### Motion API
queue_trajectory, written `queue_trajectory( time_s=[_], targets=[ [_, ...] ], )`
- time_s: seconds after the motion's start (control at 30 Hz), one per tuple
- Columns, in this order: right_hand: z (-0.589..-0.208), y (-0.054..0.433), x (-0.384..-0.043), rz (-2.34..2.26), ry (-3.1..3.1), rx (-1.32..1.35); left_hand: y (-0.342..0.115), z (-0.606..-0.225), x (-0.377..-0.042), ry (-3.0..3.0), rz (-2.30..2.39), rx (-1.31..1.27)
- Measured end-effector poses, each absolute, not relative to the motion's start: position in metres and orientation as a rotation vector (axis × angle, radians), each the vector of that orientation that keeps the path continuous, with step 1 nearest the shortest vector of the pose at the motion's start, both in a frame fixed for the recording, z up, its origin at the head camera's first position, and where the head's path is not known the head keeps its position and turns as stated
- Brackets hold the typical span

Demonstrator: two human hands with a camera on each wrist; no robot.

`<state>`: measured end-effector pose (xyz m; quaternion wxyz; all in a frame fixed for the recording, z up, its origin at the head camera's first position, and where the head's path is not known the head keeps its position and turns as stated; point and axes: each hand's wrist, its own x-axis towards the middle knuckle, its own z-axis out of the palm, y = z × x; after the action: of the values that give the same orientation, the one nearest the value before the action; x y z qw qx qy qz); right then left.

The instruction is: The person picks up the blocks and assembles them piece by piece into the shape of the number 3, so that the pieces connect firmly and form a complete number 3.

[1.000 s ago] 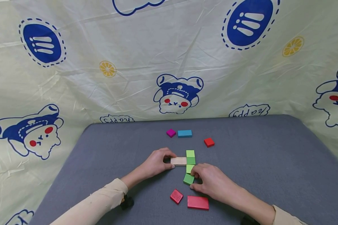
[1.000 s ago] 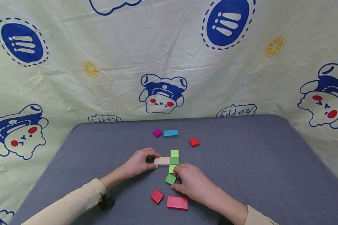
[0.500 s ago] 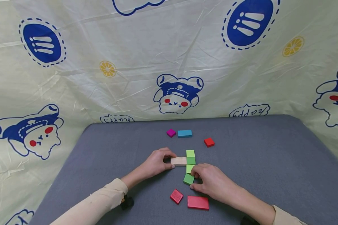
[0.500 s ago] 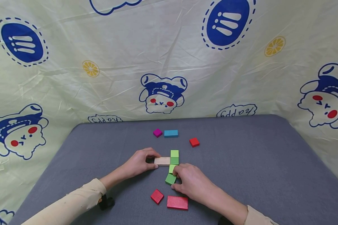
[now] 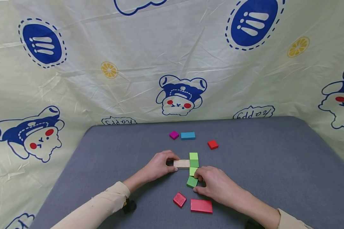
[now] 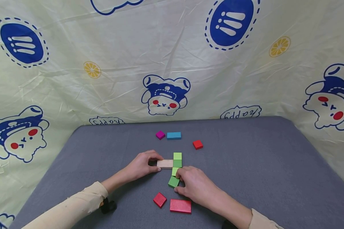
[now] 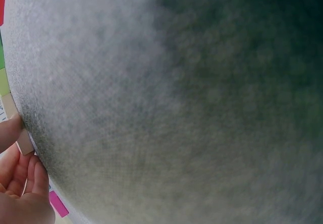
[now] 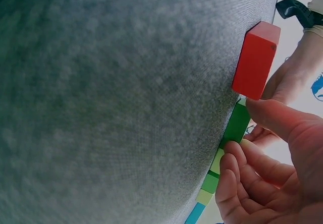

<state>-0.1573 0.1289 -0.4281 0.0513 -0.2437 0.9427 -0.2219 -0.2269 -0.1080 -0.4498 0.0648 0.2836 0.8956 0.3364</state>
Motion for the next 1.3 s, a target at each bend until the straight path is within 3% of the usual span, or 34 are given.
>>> queue_trajectory(
  time_s=[1.3],
  targets=[
    [-0.417, 0.141, -0.148, -0.750, 2.855, -0.742, -0.107, -0.448, -0.225, 2.702, 1.029, 0.858]
  ],
)
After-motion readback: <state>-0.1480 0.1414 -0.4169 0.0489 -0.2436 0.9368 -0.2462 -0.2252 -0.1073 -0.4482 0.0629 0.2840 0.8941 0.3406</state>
